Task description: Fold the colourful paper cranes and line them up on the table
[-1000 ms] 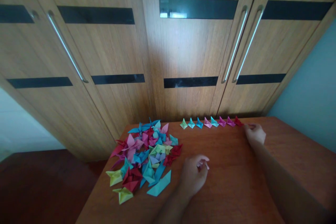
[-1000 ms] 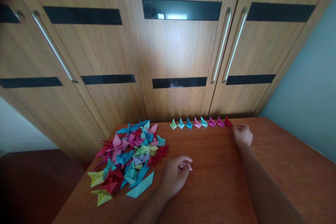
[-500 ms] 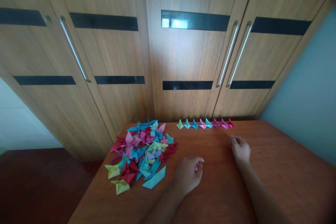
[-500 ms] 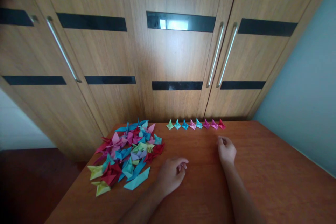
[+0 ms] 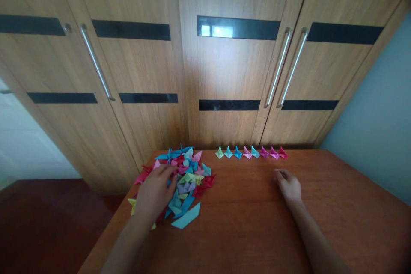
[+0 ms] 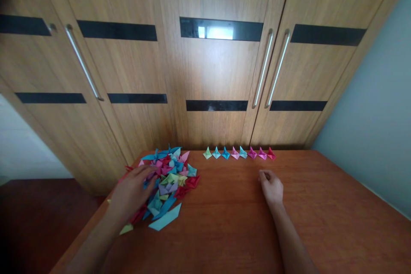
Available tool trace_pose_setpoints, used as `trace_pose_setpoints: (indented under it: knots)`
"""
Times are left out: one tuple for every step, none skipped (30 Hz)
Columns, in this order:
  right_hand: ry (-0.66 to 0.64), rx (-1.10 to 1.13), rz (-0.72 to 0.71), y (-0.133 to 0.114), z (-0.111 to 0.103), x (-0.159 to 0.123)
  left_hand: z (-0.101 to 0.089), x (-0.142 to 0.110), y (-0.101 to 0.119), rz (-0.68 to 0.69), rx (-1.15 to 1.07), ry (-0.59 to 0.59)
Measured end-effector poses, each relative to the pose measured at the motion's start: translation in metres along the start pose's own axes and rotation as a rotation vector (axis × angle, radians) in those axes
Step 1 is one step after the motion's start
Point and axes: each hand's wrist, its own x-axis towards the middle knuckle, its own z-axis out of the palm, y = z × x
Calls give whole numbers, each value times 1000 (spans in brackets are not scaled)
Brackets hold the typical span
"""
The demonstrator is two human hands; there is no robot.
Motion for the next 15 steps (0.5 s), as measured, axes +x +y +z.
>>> trace_pose_setpoints:
  knots:
    - [-2, -7, 5, -1, 0, -1, -3, -2, -15, -41, 14, -15]
    - [-2, -11, 10, -2, -1, -1, -5, -5, -28, -82, 13, -38]
    - [-5, -14, 14, -2, -1, -1, -6, -8, -38, -108, 1, -70]
    - [-6, -15, 15, -2, -1, -1, -5, -11, -46, -126, -18, -111]
    - [-5, -14, 15, -2, 0, -1, -3, -13, -51, -139, -40, -143]
    - [-1, -12, 12, -1, 0, -1, 0, -15, -54, -148, -60, -167]
    - [3, -6, 9, 0, 0, 0, 3, -16, -55, -154, -77, -180]
    - [7, 1, 5, 1, 1, 0, 5, -17, -56, -158, -92, -183]
    - [12, 7, 3, 2, 2, 1, 8, -18, -56, -158, -104, -183]
    - [15, 9, 4, 3, 2, 1, 9, -18, -56, -156, -115, -181]
    - [15, 9, 7, 4, 2, 1, 10, -18, -56, -155, -124, -177]
    - [15, 10, 12, 4, 2, 2, 10, -18, -56, -155, -133, -169]
    - [15, 15, 18, 4, 2, 2, 10, -17, -56, -154, -144, -152]
    - [17, 28, 23, 3, 2, 1, 9, -17, -55, -149, -158, -125]
    - [19, 51, 27, 1, 2, 0, 7, -17, -52, -140, -174, -85]
